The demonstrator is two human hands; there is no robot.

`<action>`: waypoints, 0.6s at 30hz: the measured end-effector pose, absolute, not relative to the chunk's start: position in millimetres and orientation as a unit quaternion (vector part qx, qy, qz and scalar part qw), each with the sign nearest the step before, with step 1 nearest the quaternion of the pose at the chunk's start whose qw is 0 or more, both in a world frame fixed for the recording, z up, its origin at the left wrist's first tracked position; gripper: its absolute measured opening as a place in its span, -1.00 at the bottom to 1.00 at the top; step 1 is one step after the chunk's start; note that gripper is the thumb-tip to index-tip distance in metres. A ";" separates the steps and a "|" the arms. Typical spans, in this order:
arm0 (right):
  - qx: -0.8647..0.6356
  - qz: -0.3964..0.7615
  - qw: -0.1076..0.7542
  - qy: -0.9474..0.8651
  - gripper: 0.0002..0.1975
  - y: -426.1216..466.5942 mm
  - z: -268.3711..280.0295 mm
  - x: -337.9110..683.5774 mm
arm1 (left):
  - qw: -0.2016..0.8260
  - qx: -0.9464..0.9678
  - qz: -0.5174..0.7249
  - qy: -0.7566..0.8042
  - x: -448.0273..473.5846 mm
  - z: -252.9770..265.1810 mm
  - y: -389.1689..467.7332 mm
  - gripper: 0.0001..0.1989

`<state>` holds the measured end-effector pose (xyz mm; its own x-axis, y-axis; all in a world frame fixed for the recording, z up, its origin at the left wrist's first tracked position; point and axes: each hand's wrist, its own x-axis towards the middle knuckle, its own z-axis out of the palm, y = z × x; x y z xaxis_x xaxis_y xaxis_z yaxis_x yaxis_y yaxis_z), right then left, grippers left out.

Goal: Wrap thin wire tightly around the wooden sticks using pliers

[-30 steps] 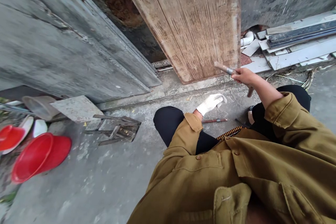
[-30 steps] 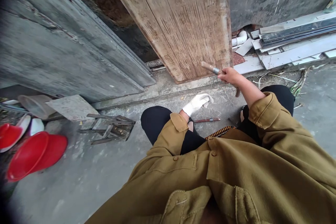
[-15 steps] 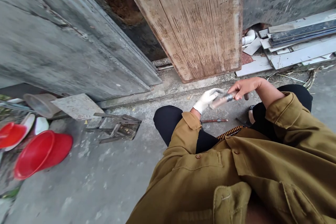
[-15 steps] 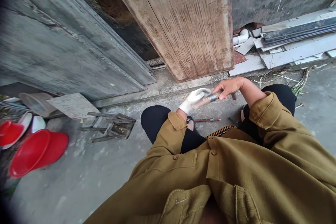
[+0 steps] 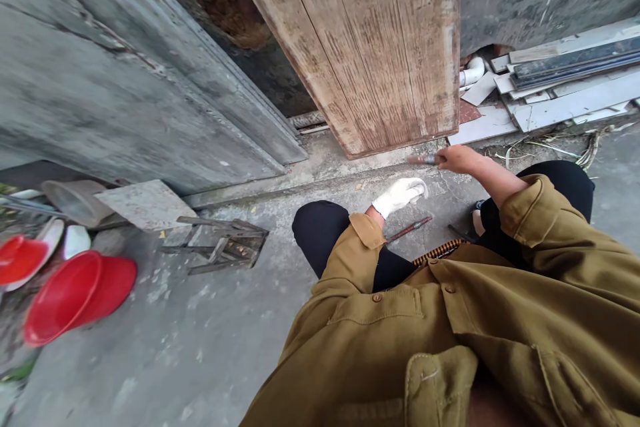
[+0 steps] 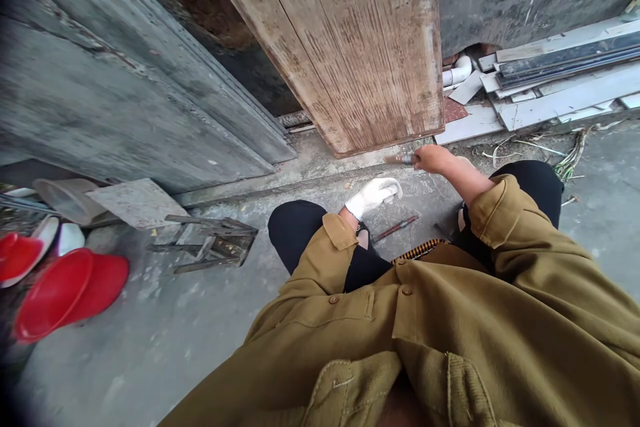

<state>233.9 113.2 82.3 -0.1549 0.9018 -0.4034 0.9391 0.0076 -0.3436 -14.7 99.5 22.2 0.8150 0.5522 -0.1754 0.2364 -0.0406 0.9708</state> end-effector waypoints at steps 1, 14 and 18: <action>0.608 -0.278 0.103 0.737 -0.91 110.4 81.0 229.8 | 0.631 0.714 0.120 0.277 -17.5 23.5 101.7 -0.68; 0.424 -0.613 -0.257 0.616 -0.57 106.5 116.7 261.2 | 0.637 0.682 0.169 0.317 -18.1 24.9 107.3 -0.67; 0.653 -0.429 -0.242 0.575 -0.81 112.7 109.4 260.0 | 0.662 0.677 0.136 0.291 -14.0 26.8 101.0 -0.63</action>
